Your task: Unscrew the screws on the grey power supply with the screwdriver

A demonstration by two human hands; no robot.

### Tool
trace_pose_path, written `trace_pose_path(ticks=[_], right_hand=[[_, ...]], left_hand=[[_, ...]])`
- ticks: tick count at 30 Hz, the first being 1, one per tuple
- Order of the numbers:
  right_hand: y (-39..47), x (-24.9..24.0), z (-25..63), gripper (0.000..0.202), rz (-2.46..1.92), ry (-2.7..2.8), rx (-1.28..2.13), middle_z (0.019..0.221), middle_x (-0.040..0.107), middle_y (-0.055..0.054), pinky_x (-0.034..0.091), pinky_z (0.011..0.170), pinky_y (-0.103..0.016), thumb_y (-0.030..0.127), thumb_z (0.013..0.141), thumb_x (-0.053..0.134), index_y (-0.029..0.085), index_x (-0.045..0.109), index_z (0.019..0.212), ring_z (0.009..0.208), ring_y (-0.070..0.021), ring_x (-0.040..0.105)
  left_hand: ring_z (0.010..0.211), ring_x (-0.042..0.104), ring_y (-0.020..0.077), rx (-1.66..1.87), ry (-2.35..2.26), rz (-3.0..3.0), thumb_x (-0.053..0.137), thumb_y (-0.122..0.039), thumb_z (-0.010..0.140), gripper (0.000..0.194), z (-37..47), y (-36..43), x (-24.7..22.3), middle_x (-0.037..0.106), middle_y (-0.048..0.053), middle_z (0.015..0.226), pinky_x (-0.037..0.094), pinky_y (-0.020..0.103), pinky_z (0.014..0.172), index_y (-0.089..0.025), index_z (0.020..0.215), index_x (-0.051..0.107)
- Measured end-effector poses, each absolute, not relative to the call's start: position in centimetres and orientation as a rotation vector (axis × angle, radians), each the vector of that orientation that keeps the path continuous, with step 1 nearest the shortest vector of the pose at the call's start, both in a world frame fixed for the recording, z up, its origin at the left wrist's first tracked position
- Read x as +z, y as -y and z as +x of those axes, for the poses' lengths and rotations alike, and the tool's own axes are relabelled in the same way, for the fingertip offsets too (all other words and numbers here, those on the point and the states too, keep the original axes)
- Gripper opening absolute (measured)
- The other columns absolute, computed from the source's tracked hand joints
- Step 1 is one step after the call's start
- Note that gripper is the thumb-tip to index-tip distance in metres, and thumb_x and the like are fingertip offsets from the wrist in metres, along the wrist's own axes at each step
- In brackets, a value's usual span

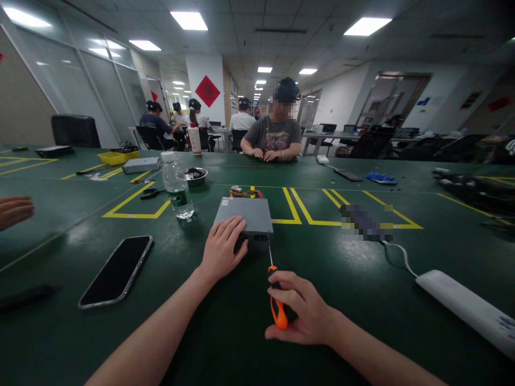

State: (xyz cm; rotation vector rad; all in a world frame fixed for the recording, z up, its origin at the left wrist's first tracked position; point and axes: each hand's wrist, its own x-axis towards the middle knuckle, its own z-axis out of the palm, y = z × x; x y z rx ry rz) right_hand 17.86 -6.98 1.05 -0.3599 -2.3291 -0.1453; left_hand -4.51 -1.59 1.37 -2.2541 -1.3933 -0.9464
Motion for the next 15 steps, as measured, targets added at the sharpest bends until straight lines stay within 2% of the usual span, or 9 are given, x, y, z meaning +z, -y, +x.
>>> trace_pose_path(ticks=[6, 11, 15], right_hand=[[6.96, 1.53, 17.98, 0.031, -0.313, 2.377, -0.165, 0.107, 0.058, -0.017, 0.050, 0.067, -0.032, 0.037, 0.090, 0.043, 0.012, 0.049, 0.108, 0.085, -0.0197, 0.061], [6.68, 1.25, 17.58, 0.038, -0.289, 2.373, -0.234, 0.099, 0.062, -0.016, 0.049, 0.063, -0.033, 0.047, 0.090, 0.044, 0.012, 0.049, 0.107, 0.075, -0.0191, 0.063], [6.89, 0.75, 17.93, 0.043, -0.376, 2.341, -0.134, 0.102, 0.060, -0.016, 0.051, 0.074, -0.032, 0.052, 0.087, 0.047, 0.013, 0.046, 0.107, 0.090, -0.0204, 0.062]], left_hand=[[0.122, 0.043, 0.0240, -1.018, 1.433, -2.239, 0.048, -0.027, 0.083, 0.038, -4.31, 1.47, 1.15, 0.052, 0.008, 0.129, 0.029, 0.043, 0.100, -0.021, 0.121, 0.049], [0.118, 0.046, 0.0235, -1.036, 1.488, -2.210, 0.050, -0.029, 0.083, 0.035, -4.04, 1.28, 0.96, 0.055, 0.007, 0.125, 0.030, 0.042, 0.096, -0.022, 0.117, 0.051], [0.115, 0.048, 0.0242, -1.063, 1.494, -2.187, 0.052, -0.030, 0.082, 0.034, -3.86, 1.14, 0.87, 0.057, 0.007, 0.123, 0.030, 0.042, 0.094, -0.022, 0.115, 0.052]])
